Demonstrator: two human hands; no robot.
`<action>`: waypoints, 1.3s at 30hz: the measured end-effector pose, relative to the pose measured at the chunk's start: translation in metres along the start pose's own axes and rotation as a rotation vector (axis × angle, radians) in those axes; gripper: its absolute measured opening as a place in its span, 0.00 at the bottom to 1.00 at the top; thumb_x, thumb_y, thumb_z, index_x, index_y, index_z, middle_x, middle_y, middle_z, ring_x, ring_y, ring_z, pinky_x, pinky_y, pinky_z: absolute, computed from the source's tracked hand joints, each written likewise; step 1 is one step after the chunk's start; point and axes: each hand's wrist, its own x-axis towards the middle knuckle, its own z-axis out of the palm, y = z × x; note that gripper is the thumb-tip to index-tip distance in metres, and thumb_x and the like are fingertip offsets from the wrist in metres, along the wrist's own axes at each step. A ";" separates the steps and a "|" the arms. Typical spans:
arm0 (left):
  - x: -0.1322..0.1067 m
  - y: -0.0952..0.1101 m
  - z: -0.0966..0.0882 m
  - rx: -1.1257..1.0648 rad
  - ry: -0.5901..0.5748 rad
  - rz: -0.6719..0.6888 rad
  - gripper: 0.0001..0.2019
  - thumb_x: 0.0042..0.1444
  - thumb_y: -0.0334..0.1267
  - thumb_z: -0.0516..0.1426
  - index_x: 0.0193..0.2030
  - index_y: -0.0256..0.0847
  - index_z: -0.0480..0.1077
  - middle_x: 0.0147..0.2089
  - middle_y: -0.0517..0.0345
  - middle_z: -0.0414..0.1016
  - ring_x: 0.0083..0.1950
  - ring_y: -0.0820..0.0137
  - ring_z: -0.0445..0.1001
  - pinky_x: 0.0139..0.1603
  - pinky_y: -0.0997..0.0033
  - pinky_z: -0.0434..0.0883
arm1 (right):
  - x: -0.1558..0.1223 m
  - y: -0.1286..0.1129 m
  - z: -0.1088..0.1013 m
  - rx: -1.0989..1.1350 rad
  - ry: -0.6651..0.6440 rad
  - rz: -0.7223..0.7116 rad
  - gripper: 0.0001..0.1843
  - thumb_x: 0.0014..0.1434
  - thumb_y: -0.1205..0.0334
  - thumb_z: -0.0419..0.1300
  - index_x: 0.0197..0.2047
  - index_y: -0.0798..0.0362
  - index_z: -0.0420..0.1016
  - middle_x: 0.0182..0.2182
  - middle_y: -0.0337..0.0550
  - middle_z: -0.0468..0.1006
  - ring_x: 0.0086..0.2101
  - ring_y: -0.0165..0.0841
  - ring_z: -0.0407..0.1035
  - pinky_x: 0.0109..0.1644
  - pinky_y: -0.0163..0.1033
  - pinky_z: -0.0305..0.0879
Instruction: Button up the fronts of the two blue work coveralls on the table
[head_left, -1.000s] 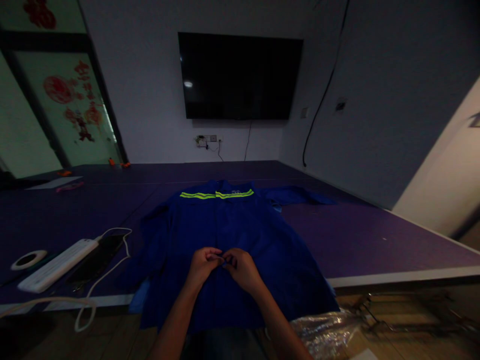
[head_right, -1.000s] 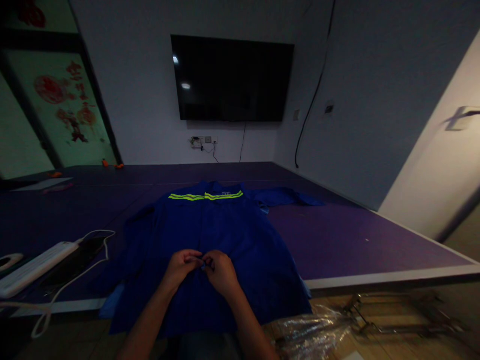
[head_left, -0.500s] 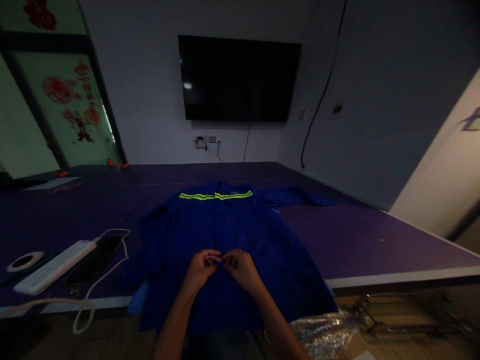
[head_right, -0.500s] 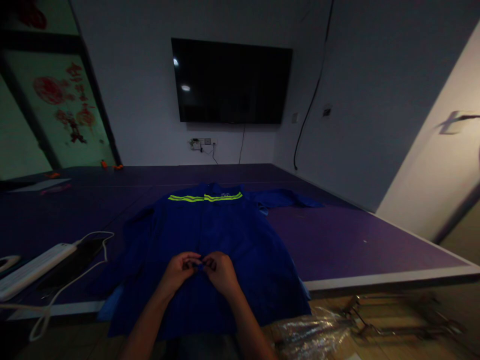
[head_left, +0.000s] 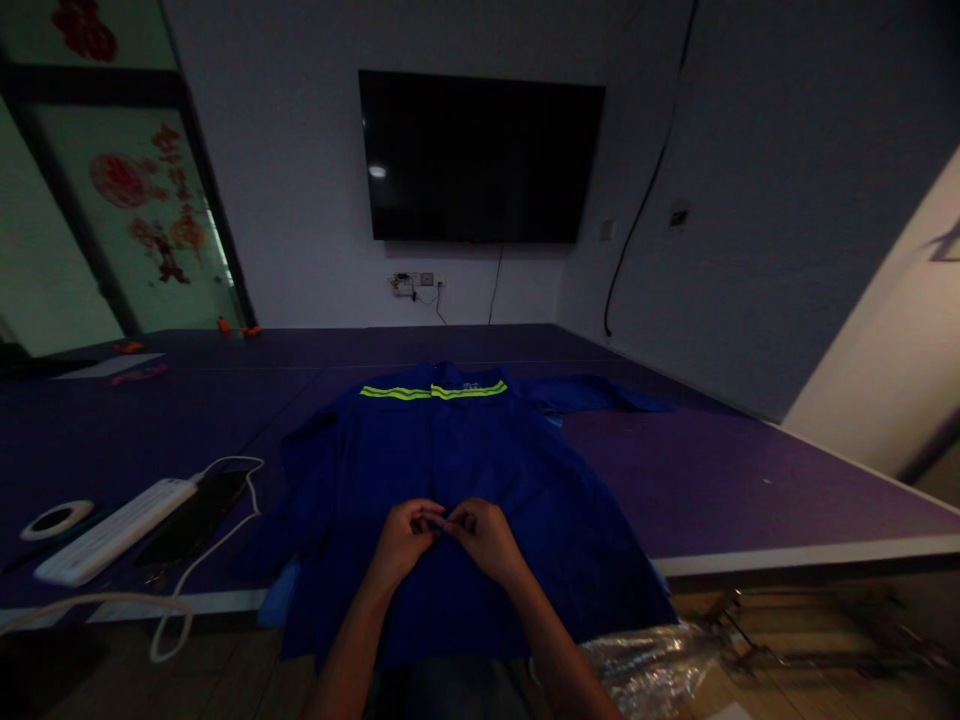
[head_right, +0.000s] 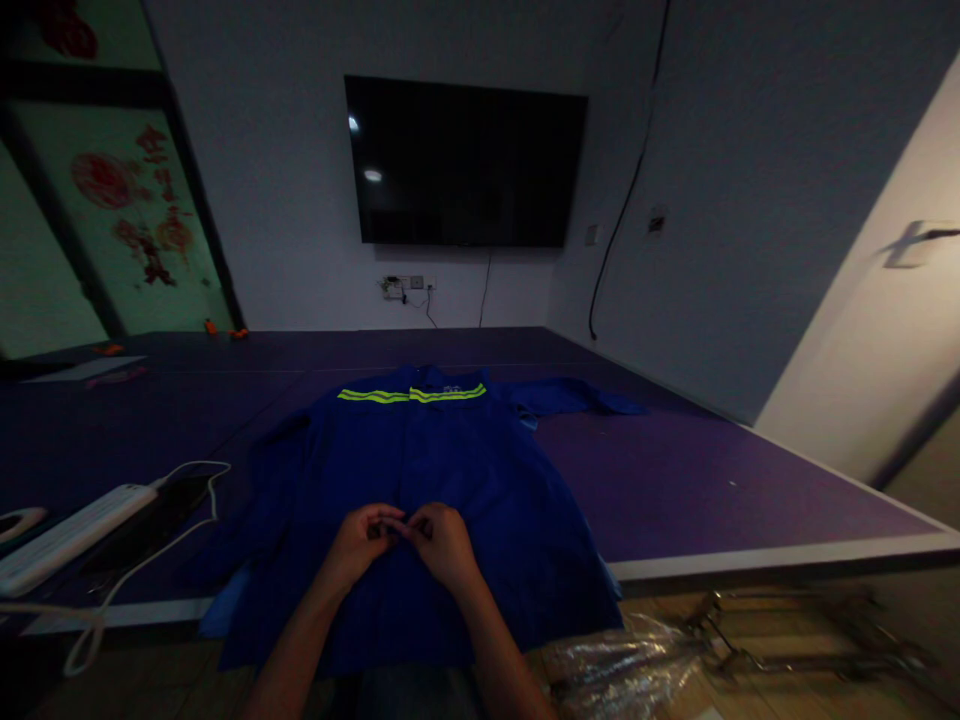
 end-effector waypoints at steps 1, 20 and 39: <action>0.000 0.001 0.000 0.005 0.002 -0.003 0.18 0.34 0.24 0.55 0.36 0.35 0.72 0.31 0.55 0.77 0.25 0.75 0.68 0.27 0.77 0.61 | 0.000 0.000 0.000 0.001 -0.001 -0.003 0.07 0.49 0.60 0.59 0.27 0.54 0.75 0.21 0.38 0.73 0.21 0.26 0.63 0.24 0.30 0.56; -0.023 0.013 -0.002 0.128 0.388 0.122 0.11 0.43 0.42 0.58 0.31 0.39 0.71 0.30 0.56 0.75 0.32 0.69 0.71 0.34 0.73 0.66 | -0.028 -0.019 -0.011 -0.028 0.255 -0.131 0.09 0.55 0.58 0.55 0.31 0.52 0.74 0.25 0.41 0.73 0.24 0.28 0.64 0.29 0.33 0.60; -0.113 -0.002 0.021 0.064 -0.032 -0.209 0.27 0.46 0.55 0.54 0.45 0.33 0.68 0.28 0.58 0.70 0.29 0.73 0.66 0.32 0.74 0.64 | -0.123 -0.003 0.017 -0.406 0.375 -0.395 0.17 0.54 0.67 0.54 0.48 0.48 0.68 0.39 0.44 0.73 0.40 0.36 0.66 0.45 0.45 0.60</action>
